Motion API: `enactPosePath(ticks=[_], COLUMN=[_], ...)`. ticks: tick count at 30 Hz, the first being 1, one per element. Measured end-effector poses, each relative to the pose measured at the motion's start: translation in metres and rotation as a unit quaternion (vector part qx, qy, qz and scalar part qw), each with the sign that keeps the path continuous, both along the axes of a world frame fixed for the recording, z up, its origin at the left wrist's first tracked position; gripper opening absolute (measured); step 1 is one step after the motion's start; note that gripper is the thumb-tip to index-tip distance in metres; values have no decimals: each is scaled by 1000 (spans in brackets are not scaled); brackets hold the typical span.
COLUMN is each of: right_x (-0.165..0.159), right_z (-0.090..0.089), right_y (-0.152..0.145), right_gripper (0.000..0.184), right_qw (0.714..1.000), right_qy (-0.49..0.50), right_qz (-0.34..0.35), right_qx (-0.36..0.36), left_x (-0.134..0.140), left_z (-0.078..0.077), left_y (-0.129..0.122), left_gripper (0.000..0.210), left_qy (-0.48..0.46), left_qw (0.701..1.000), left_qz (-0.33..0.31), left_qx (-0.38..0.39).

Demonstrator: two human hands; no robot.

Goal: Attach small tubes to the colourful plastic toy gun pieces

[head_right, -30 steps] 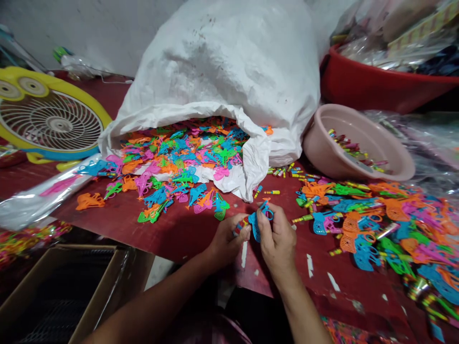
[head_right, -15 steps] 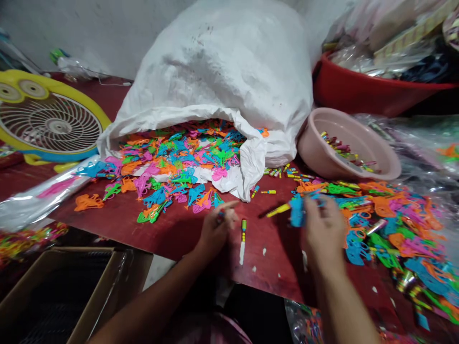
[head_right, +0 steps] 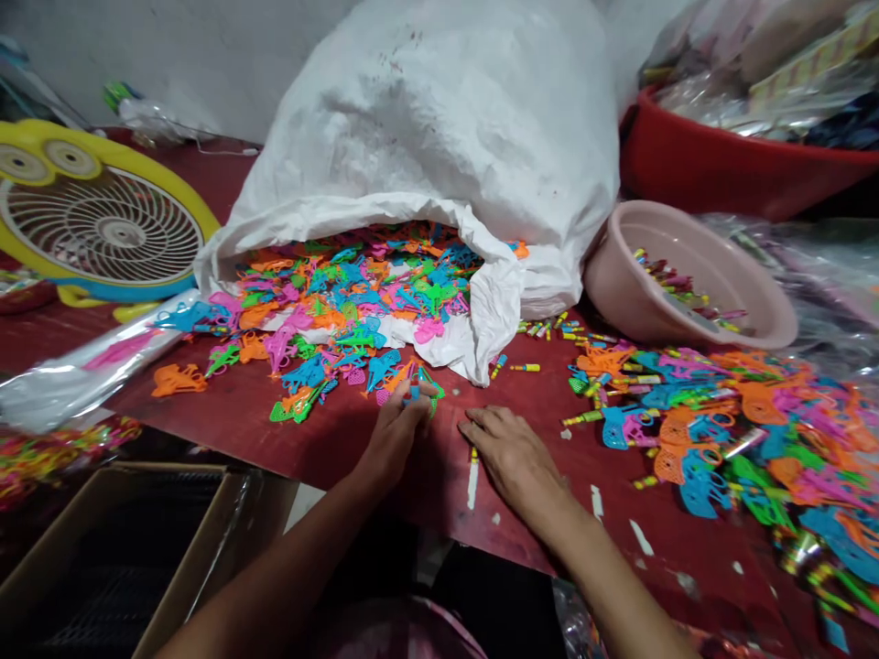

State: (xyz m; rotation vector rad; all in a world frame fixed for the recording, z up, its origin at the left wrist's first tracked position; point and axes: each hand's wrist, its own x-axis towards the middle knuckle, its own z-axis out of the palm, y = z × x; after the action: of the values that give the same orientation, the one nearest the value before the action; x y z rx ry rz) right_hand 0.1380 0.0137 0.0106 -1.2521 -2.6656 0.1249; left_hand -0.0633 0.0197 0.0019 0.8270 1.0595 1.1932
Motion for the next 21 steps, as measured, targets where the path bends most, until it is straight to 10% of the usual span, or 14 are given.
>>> enactPosePath(ticks=[7,13,21], right_x=[-16,-31,38], right_z=[14,14,5], right_y=[11,15,81], right_gripper=[20,23,33], right_qw=[992,991,966], right_qy=[115,126,-12], right_qz=[-16,22,-250], right_qx=[44,45,66], left_x=[6,17,20], left_z=[-6,-2,5], left_y=[-1,-2,11], left_gripper=[24,24,19], left_qy=[79,-36,-69], left_qw=[993,987,994], left_qz=[-44,-159,-79], left_qx=[80,5,-40])
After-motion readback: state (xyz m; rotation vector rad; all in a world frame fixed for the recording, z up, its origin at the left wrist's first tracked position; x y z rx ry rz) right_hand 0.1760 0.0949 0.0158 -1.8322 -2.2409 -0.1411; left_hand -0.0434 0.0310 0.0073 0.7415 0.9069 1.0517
